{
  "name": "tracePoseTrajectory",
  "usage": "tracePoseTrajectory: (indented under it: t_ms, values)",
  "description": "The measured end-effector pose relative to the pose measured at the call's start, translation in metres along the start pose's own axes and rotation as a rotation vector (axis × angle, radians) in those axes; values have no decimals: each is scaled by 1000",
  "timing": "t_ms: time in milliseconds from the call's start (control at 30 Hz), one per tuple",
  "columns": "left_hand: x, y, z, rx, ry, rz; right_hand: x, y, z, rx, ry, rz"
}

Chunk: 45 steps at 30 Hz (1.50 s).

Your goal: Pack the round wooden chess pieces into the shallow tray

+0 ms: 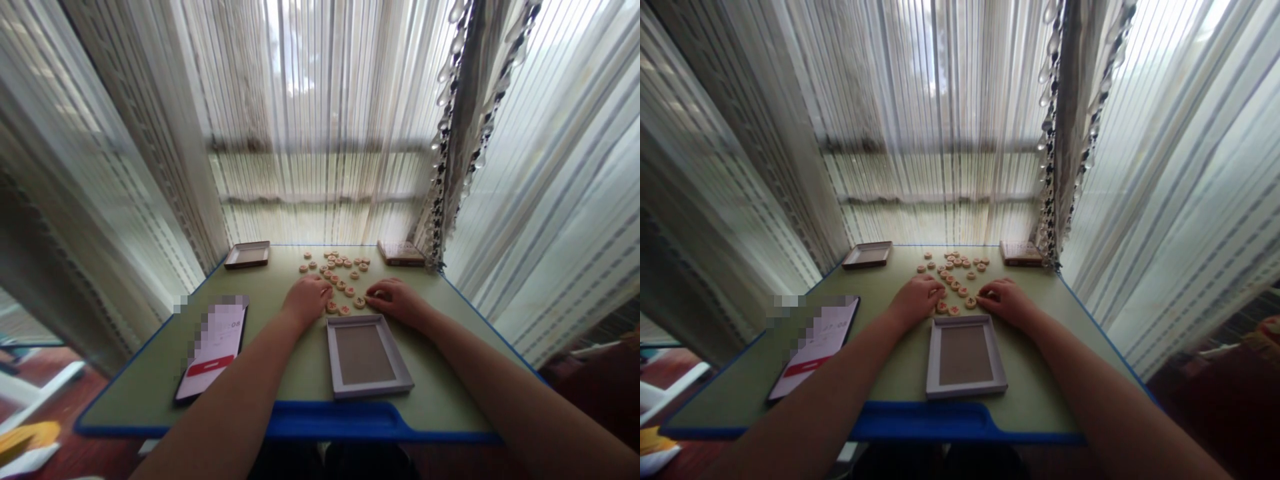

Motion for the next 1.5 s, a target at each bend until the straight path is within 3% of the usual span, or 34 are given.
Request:
tracePoseTrajectory:
  t_ms: [133, 233, 367, 567, 800, 1000, 1200, 1367, 1500]
  values:
    - [-2, 11, 23, -77, 238, -63, 1, 3, -2, -10, -16, -22]
    - [0, 9, 44, -71, 370, 13, 1, 3, 1, -40, 22, -23]
    - [3, -1, 64, -12, 404, 147, 0, -2, 6, -81, 81, -2]
    - [7, -5, 74, 11, 413, 212, -2, -10, 4, -176, 65, 53]
    - [5, -2, 63, -3, 404, 184, -2, -8, -10, -137, -40, -15]
    - [5, 6, 55, -57, 395, 150, -2, -2, 3, -191, 75, -41]
    - [3, 20, 17, -24, 141, -9, 0, 18, 18, -61, 137, -160]
    - [6, 9, -7, 70, -71, 87, -2, 0, 4, -15, 96, -32]
    - [3, 1, -1, 62, -53, 129, -1, -3, -1, -42, 73, -27]
Point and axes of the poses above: each hand's wrist, its own x-axis away from the middle knuckle, its own y-axis out of the back of the hand, z = x × y, the point moved 9 cm from there along -x, towards the middle knuckle, and after that the axes turned 6 degrees about y, right-handed, at the moved point
